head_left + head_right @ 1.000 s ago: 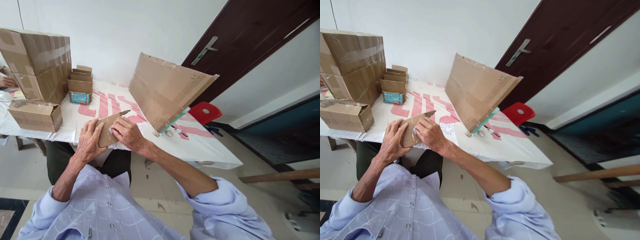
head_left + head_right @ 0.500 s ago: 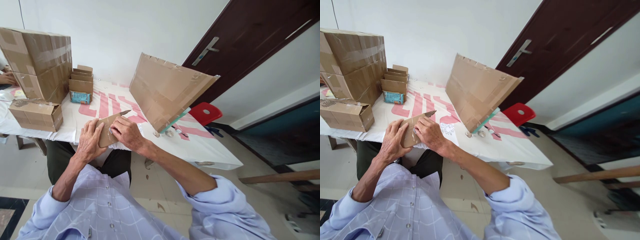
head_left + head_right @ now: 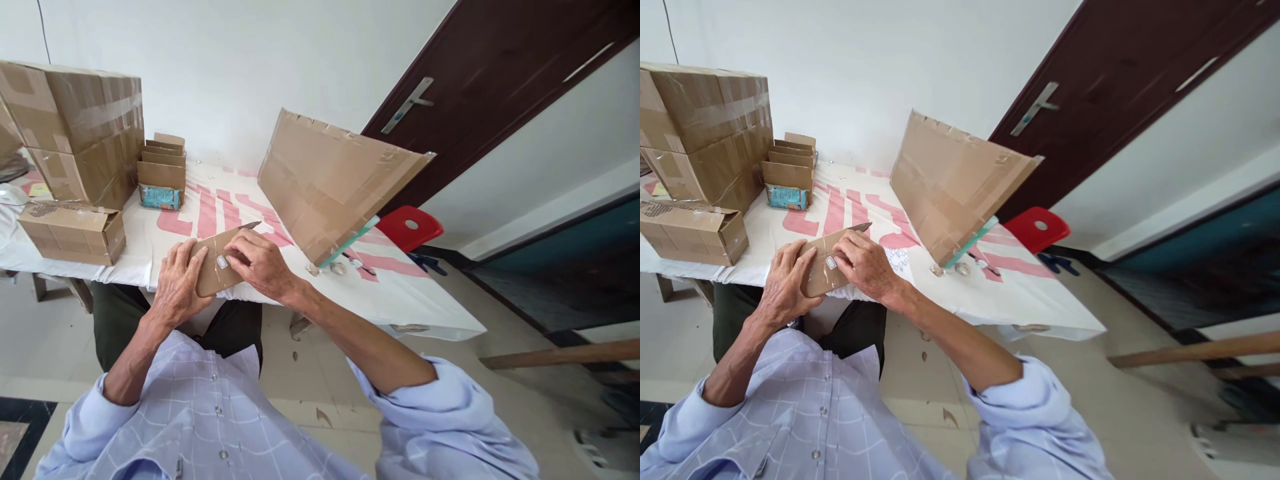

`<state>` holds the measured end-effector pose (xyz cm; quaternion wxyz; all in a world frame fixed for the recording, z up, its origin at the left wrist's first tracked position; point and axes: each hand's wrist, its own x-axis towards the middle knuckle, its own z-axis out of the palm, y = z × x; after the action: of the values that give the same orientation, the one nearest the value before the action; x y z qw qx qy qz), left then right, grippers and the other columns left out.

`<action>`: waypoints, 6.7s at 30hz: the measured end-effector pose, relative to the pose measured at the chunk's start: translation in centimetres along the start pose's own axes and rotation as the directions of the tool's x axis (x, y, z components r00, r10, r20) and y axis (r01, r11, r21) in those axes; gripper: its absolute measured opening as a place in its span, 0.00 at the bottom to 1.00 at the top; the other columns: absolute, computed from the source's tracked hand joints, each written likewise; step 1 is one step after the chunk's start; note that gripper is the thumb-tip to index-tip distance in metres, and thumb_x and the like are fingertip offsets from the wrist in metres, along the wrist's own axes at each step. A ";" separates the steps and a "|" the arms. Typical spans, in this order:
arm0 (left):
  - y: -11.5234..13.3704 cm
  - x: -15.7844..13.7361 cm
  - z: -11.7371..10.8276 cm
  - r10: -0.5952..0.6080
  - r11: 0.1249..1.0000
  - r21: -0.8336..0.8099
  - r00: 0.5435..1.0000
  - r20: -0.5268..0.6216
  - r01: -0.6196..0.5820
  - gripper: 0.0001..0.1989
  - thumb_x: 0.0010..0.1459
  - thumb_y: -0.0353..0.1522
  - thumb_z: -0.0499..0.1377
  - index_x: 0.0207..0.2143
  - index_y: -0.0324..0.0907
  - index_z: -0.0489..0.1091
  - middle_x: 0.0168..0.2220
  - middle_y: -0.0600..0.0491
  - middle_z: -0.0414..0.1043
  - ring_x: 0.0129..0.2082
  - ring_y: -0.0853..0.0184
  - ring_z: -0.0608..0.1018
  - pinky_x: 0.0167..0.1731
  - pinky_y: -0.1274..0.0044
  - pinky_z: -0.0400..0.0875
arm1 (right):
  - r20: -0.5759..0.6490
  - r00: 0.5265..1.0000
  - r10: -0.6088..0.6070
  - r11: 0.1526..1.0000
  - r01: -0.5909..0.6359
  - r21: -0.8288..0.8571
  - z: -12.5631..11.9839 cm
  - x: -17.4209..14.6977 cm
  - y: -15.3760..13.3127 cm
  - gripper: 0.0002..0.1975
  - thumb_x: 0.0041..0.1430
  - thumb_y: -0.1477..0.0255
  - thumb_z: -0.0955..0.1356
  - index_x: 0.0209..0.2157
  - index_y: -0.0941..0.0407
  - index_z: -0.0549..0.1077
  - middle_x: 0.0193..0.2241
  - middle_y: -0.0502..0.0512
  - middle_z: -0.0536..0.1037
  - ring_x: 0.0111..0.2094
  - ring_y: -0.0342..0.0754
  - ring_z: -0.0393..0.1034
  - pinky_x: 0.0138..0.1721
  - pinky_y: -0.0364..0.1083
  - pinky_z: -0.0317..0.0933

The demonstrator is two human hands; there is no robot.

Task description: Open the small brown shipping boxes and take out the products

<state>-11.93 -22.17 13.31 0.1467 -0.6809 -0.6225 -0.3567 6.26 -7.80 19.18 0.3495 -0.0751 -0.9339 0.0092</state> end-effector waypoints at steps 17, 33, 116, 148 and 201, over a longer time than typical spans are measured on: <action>-0.1 -0.1 0.2 -0.012 1.000 -0.026 1.000 -0.012 0.012 0.45 0.51 0.36 0.73 0.70 0.43 0.63 0.71 0.34 0.60 0.69 0.38 0.65 0.66 0.48 0.66 | 0.046 0.995 -0.083 0.990 0.088 -0.107 0.7 0.2 -0.4 0.12 0.72 0.79 0.66 0.35 0.56 0.80 0.36 0.58 0.80 0.41 0.54 0.71 0.45 0.53 0.69; -0.1 -0.1 0.4 0.028 1.000 -0.004 0.999 -0.029 -0.028 0.46 0.49 0.34 0.72 0.69 0.42 0.62 0.71 0.33 0.61 0.68 0.37 0.66 0.64 0.48 0.67 | 0.076 0.997 -0.008 0.998 0.013 -0.063 0.6 0.3 -0.3 0.09 0.67 0.80 0.67 0.34 0.54 0.74 0.34 0.56 0.77 0.39 0.53 0.68 0.44 0.51 0.65; 0.3 -0.2 0.2 -0.031 0.999 0.016 1.000 0.005 0.031 0.45 0.51 0.36 0.72 0.69 0.43 0.62 0.72 0.33 0.60 0.69 0.36 0.65 0.63 0.48 0.68 | 0.159 0.980 -0.116 0.983 0.136 -0.121 0.2 1.0 0.3 0.13 0.75 0.77 0.64 0.36 0.56 0.78 0.36 0.59 0.78 0.43 0.55 0.69 0.43 0.52 0.66; 0.4 -0.4 0.0 -0.033 0.999 -0.005 0.999 -0.001 0.033 0.46 0.50 0.33 0.73 0.69 0.43 0.62 0.72 0.33 0.60 0.69 0.36 0.65 0.63 0.46 0.69 | 0.039 0.983 -0.181 0.977 0.184 -0.112 0.5 0.7 1.0 0.12 0.77 0.78 0.61 0.42 0.55 0.75 0.39 0.59 0.79 0.42 0.54 0.72 0.43 0.51 0.69; 0.5 -0.3 0.0 -0.036 0.999 -0.007 0.999 -0.001 0.036 0.44 0.51 0.34 0.72 0.69 0.43 0.64 0.72 0.34 0.60 0.69 0.37 0.64 0.63 0.48 0.69 | 0.120 0.972 -0.203 0.966 0.219 -0.139 0.9 0.6 0.8 0.13 0.75 0.78 0.62 0.35 0.54 0.73 0.35 0.58 0.76 0.39 0.55 0.65 0.40 0.52 0.61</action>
<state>-11.48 -22.43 13.24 0.1385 -0.6700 -0.6332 -0.3620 5.40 -6.88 18.85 0.2925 -0.0009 -0.9515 -0.0951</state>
